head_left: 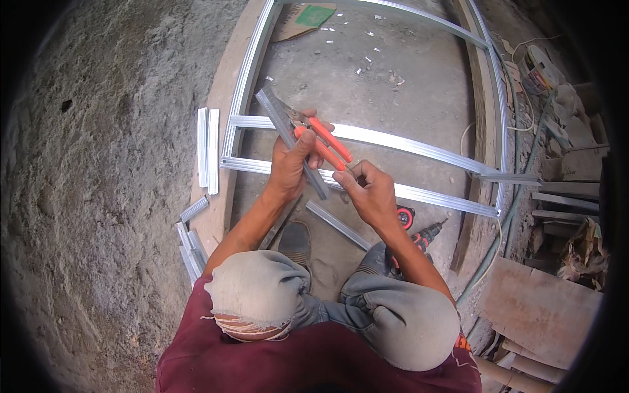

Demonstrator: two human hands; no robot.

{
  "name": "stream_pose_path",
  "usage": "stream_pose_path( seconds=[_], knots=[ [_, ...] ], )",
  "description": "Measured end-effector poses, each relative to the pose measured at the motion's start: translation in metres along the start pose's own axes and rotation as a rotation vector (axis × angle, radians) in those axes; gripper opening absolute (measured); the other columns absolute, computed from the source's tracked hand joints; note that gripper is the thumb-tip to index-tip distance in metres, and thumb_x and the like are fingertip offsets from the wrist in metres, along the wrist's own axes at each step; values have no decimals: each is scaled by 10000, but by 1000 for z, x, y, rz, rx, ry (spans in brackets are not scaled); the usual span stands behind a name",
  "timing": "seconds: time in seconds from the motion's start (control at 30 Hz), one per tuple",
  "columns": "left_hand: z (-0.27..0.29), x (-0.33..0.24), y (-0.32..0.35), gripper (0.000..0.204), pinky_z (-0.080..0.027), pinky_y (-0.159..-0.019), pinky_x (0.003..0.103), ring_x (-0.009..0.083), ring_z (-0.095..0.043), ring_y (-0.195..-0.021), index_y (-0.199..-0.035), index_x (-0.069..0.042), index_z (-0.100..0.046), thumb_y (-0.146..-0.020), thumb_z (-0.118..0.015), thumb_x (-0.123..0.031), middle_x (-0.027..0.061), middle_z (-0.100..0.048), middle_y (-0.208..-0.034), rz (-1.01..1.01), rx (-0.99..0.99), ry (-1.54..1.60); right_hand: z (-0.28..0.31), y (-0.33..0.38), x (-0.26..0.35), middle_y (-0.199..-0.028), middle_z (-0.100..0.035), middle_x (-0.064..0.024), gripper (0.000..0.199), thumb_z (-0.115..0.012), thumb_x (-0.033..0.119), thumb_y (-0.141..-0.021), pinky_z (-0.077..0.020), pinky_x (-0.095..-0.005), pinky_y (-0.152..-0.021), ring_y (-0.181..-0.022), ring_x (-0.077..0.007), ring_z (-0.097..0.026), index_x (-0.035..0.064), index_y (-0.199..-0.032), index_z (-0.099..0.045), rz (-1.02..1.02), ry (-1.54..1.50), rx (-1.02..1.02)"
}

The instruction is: The person assembles a metal frame on the floor using a cordless drill, measuring tape, and pliers. They measure and mark metal bars, cut them to size, and drill screws to join the pieces into a rectangular frame.

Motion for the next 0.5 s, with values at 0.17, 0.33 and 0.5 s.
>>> stream_pose_path(
  seconds=[0.17, 0.33, 0.5],
  knots=[
    [-11, -5, 11, 854, -515, -688, 244, 116, -658, -812, -1383, -16, -486, -801, -810, -550, 147, -687, -1143, 164, 123, -519, 17, -7, 12, -1262, -604, -160, 903, -869, 298, -797, -504, -329, -944, -1068, -219, -633, 1, -1497, -383, 305, -351, 40],
    [-37, 22, 27, 931, -453, -1041, 419, 288, -626, -1153, -1362, -33, -560, -677, -845, -595, 135, -650, -1215, 419, 392, -667, 10, 2, -1, -1179, -662, -154, 905, -896, 273, -729, -563, -266, -697, -922, -150, -666, -20, -1452, -437, 158, -706, 442],
    [-58, 15, 29, 936, -352, -1127, 455, 337, -478, -1336, -1360, -87, -593, -628, -845, -614, 152, -496, -1412, 320, 596, -837, -20, 21, -16, -897, -718, -158, 627, -820, 303, -822, -411, -226, -414, -456, -83, -495, -34, -1276, -548, 76, -817, 798]
  ],
)
Point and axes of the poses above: each hand's wrist, its own y-axis away from the middle knuckle, its own z-axis out of the back of the hand, x = y × z, the point moved 8 cm from there along -y, towards the middle knuckle
